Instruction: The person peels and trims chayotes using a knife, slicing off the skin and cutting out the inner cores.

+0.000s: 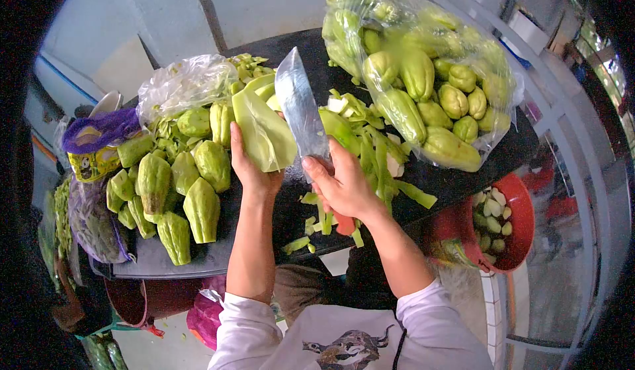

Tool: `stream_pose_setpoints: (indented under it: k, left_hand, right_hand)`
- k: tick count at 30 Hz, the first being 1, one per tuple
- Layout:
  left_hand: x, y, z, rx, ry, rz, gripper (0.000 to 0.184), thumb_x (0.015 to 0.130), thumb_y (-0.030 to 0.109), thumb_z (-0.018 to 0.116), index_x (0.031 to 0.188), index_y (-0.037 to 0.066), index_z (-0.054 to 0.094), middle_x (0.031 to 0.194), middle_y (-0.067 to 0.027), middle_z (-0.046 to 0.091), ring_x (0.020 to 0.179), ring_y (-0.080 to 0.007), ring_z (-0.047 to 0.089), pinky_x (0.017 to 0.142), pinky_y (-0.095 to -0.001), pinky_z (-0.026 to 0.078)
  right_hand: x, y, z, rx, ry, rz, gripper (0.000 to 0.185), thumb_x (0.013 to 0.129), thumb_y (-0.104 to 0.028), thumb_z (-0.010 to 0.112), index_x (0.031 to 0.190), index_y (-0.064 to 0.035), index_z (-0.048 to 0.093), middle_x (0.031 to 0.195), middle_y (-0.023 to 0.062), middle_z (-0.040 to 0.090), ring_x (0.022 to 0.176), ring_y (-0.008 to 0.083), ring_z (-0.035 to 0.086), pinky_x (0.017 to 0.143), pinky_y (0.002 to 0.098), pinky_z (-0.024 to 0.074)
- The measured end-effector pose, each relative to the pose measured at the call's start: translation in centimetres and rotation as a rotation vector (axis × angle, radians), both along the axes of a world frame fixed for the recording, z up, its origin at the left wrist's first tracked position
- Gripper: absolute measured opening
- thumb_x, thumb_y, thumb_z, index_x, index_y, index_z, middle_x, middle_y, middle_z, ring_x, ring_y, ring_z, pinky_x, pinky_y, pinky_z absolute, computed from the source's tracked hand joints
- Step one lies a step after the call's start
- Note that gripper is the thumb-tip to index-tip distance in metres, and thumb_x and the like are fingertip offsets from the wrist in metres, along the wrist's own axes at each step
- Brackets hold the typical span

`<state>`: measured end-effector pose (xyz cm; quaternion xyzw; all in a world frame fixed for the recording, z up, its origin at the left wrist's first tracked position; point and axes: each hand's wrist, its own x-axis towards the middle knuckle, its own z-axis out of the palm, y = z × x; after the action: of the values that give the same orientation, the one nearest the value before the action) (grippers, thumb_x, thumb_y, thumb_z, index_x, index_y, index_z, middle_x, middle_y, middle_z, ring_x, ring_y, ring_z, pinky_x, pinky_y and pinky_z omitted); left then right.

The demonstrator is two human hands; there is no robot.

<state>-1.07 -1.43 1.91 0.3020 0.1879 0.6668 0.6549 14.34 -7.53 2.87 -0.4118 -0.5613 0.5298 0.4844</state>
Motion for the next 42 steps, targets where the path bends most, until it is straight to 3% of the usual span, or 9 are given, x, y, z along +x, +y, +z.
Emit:
stream_pose_setpoints:
  k: [7,8,11,25,29,31,37,41,42]
  left_hand:
    - [-0.2,0.2,0.0,-0.016,-0.125,-0.015,0.066,0.095,0.061,0.046,0.136,0.01,0.05,0.124,-0.0071,0.062,0.111,-0.024,0.061,0.095,-0.0411,0.048]
    - [-0.2,0.2,0.1,-0.012,-0.122,-0.008,0.066,0.095,0.06,0.046,0.136,0.01,0.05,0.123,-0.0073,0.062,0.111,-0.0242,0.061,0.096,-0.0412,0.048]
    - [0.0,0.0,0.3,0.049,-0.124,-0.001,0.066,0.095,0.06,0.047,0.136,0.009,0.049,0.124,-0.008,0.062,0.111,-0.0247,0.061,0.095,-0.0415,0.049]
    - [0.5,-0.3,-0.6,0.083,-0.03,-0.131,0.066,0.097,0.058,0.042,0.129,0.001,0.051,0.11,-0.0182,0.065,0.097,-0.0297,0.065,0.086,-0.0415,0.053]
    - [0.7,1.3,-2.1,0.154,0.167,0.161,0.056,0.101,0.048,0.043,0.132,0.001,0.05,0.114,-0.0159,0.063,0.099,-0.0253,0.063,0.088,-0.0383,0.051]
    - [1.7,0.6,-0.4,0.282,0.493,0.489,0.053,0.104,0.044,0.041,0.134,0.0,0.049,0.116,-0.0107,0.061,0.101,-0.0186,0.06,0.089,-0.0328,0.048]
    - [0.8,0.9,-0.4,0.201,0.3,0.332,0.05,0.105,0.04,0.043,0.135,0.001,0.046,0.105,-0.0109,0.062,0.089,-0.0175,0.062,0.078,-0.03,0.051]
    - [0.5,0.9,-0.3,0.106,0.266,0.264,0.061,0.102,0.053,0.04,0.134,0.001,0.045,0.105,-0.015,0.062,0.091,-0.025,0.065,0.08,-0.0371,0.054]
    - [0.4,1.0,-0.2,0.025,0.071,0.144,0.063,0.101,0.054,0.039,0.133,0.001,0.045,0.106,-0.0154,0.063,0.092,-0.0262,0.065,0.082,-0.039,0.053]
  right_hand:
    - [0.7,-1.6,-1.2,0.062,-0.275,0.021,0.028,0.101,-0.026,0.056,0.116,-0.0035,0.051,0.063,-0.0007,0.049,0.043,0.0077,0.046,0.037,0.0257,0.0412]
    - [0.8,-1.7,-0.8,0.016,-0.335,0.016,0.027,0.099,-0.024,0.057,0.111,0.0,0.053,0.067,0.0072,0.059,0.048,0.0144,0.056,0.045,0.0326,0.0441]
    - [0.8,-1.6,-1.0,0.124,-0.355,0.039,0.028,0.099,-0.024,0.057,0.112,0.0,0.052,0.068,0.0069,0.058,0.047,0.0148,0.055,0.043,0.0321,0.0441]
    - [-1.1,-0.6,0.0,0.009,-0.092,0.107,0.032,0.102,-0.032,0.053,0.112,-0.002,0.049,0.062,0.0036,0.053,0.039,0.0121,0.051,0.036,0.0288,0.0421]
    - [-1.1,-0.7,-0.2,-0.138,0.078,0.18,0.03,0.103,-0.034,0.051,0.114,-0.0063,0.046,0.06,0.0018,0.049,0.036,0.01,0.046,0.033,0.0263,0.0415]
    - [-0.9,-0.9,-0.3,-0.223,0.193,0.239,0.028,0.103,-0.031,0.051,0.116,-0.0076,0.045,0.059,0.0018,0.047,0.036,0.009,0.043,0.033,0.026,0.0407]
    - [0.1,-0.9,0.8,-0.328,0.437,0.277,0.025,0.103,-0.029,0.051,0.118,-0.0099,0.044,0.059,0.0019,0.046,0.036,0.0078,0.04,0.033,0.0257,0.0403]
    - [0.3,0.0,0.2,-0.107,0.132,0.06,0.021,0.102,-0.026,0.053,0.11,-0.0078,0.046,0.064,0.0004,0.048,0.041,0.0084,0.046,0.037,0.0252,0.0431]
    - [0.3,0.0,0.0,-0.053,0.045,0.014,0.021,0.102,-0.024,0.054,0.11,-0.0068,0.046,0.065,0.0005,0.049,0.043,0.008,0.047,0.037,0.0254,0.0434]
